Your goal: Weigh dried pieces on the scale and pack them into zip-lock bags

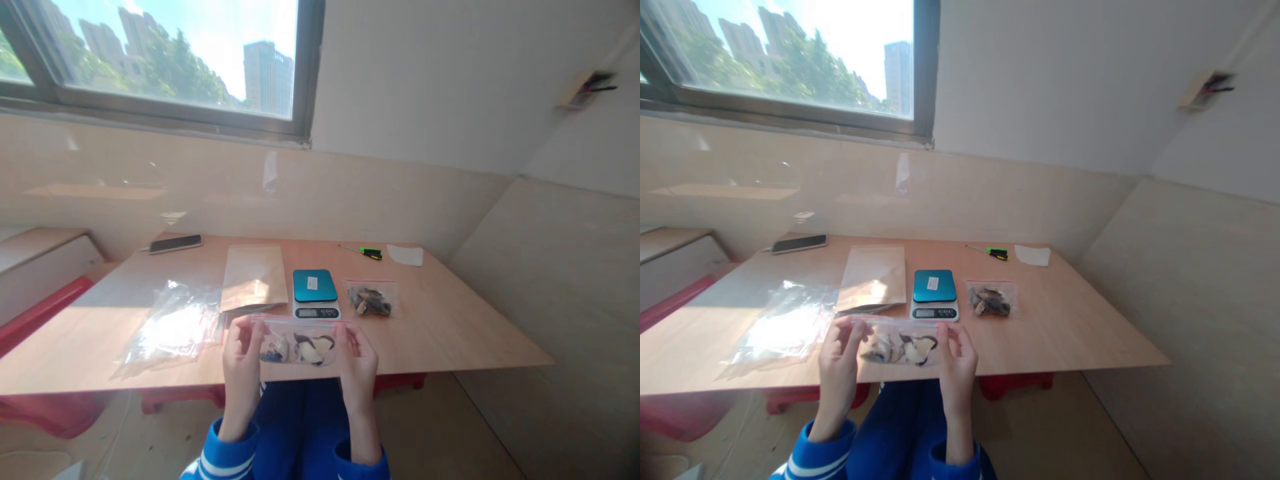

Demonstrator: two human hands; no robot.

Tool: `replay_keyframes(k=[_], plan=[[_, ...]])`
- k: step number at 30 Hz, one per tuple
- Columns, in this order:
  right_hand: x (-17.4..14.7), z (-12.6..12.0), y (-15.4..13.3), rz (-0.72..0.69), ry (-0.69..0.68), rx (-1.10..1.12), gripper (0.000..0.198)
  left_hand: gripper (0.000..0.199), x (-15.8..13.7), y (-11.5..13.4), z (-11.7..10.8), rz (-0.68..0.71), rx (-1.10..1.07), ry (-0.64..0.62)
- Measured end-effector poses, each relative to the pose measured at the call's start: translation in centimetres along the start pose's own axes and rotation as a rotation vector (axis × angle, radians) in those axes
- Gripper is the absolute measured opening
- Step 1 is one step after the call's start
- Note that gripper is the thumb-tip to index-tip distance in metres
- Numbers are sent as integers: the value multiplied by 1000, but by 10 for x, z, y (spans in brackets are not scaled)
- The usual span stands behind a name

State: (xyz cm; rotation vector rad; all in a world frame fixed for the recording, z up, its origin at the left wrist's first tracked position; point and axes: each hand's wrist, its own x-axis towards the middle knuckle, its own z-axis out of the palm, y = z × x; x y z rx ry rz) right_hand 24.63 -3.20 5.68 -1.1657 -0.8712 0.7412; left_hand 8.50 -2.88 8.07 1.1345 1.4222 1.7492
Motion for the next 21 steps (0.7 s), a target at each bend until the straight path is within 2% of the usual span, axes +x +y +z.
replay_keyframes(k=[4, 15, 21], plan=[[-2, 4, -4, -7, -18, 36, 31, 26, -1, -2, 0, -5, 0, 40], [-2, 8, -9, 81, -181, 111, 33, 21, -1, -10, 3, 35, -19, 21], [-3, 7, -9, 72, -190, 82, 28, 20, 2, -19, -2, 24, -113, -76]])
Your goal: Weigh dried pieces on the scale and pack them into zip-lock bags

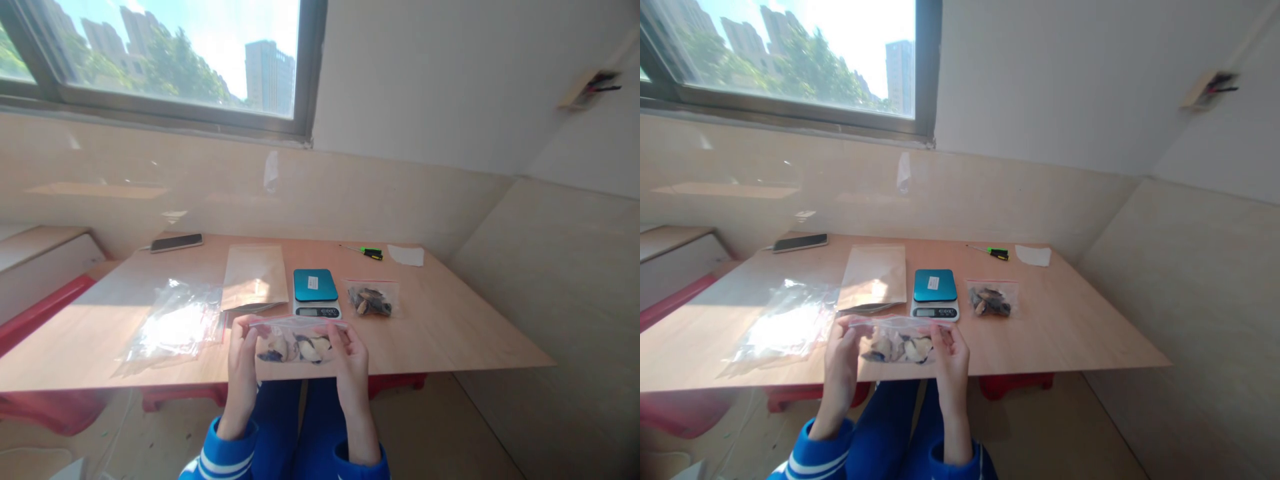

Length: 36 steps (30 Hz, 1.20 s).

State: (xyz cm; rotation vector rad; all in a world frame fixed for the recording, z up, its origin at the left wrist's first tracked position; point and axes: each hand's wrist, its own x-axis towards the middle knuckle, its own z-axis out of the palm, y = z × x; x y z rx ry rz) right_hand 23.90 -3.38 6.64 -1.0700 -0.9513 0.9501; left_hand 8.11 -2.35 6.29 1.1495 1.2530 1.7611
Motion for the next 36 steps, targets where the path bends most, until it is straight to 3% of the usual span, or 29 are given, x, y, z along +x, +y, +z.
replay_keyframes(k=[7, 14, 28, 36], plan=[[1, -1, -1, -24, 35, -5, 27, 25, -1, 14, 1, -95, 38, -43], [0, -1, -3, -40, 41, -25, 27, 25, 1, 15, -2, -87, 61, -97], [0, -4, -2, -37, 150, -53, 29, 23, 2, 12, -6, -87, 61, -87], [-1, -2, 0, 19, -75, 59, 31, 27, -2, 11, 0, -173, -47, -140]])
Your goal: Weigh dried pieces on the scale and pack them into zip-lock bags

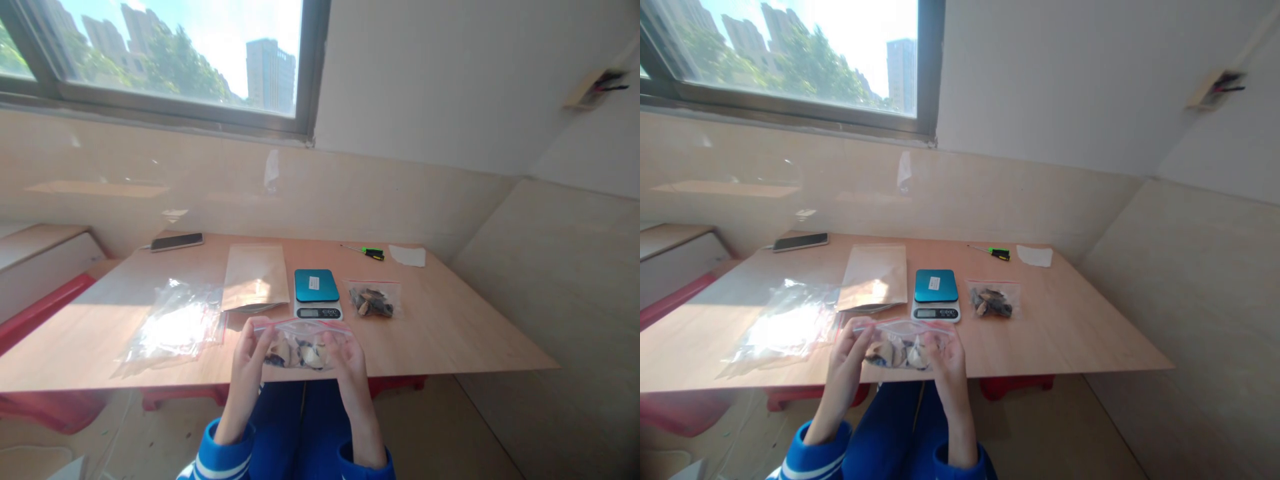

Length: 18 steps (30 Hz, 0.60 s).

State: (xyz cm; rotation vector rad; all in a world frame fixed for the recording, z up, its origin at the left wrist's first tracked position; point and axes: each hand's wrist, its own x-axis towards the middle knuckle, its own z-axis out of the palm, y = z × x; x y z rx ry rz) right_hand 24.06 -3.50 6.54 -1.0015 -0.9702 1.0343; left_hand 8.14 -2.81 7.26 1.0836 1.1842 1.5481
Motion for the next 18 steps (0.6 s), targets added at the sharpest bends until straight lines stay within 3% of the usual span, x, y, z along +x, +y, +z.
replay_keyframes(k=[6, 18], plan=[[2, 0, 3, 32, 54, -49, 30, 29, 1, -1, 0, -5, 31, -76], [2, 0, 3, 16, 95, -100, 27, 22, 1, 5, -2, 30, 33, -55]])
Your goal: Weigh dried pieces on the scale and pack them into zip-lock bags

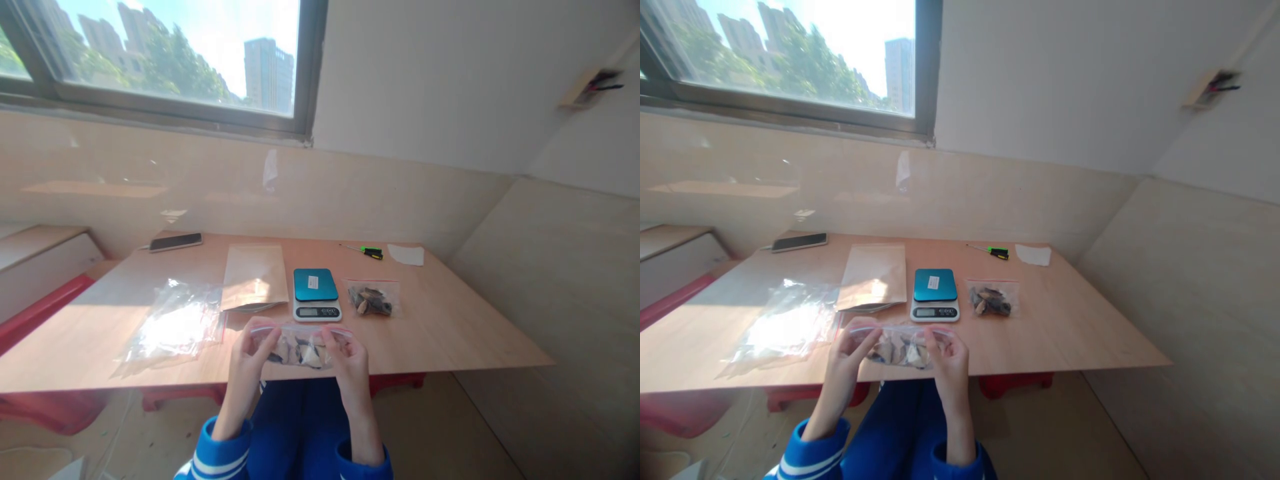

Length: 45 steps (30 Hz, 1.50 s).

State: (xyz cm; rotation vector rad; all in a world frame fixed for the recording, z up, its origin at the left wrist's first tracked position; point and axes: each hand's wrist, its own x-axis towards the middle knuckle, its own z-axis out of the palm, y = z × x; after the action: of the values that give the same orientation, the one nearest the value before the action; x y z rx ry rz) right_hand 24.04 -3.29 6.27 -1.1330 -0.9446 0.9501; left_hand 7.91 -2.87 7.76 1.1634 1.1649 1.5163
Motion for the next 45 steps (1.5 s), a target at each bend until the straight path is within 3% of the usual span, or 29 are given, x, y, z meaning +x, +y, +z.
replay_keyframes(k=[8, 19, 29, 45], plan=[[-2, 1, -7, -2, 43, 14, 28, 20, 1, -4, 0, 15, 5, -15], [0, -2, 2, 5, -124, 63, 32, 38, 2, 0, -7, -119, -99, -193], [2, -2, 5, 124, -78, -2, 35, 25, 6, -3, -1, -83, 46, -138], [-2, 2, -2, 61, -52, -53, 28, 17, 0, -12, -1, 46, 135, 5]])
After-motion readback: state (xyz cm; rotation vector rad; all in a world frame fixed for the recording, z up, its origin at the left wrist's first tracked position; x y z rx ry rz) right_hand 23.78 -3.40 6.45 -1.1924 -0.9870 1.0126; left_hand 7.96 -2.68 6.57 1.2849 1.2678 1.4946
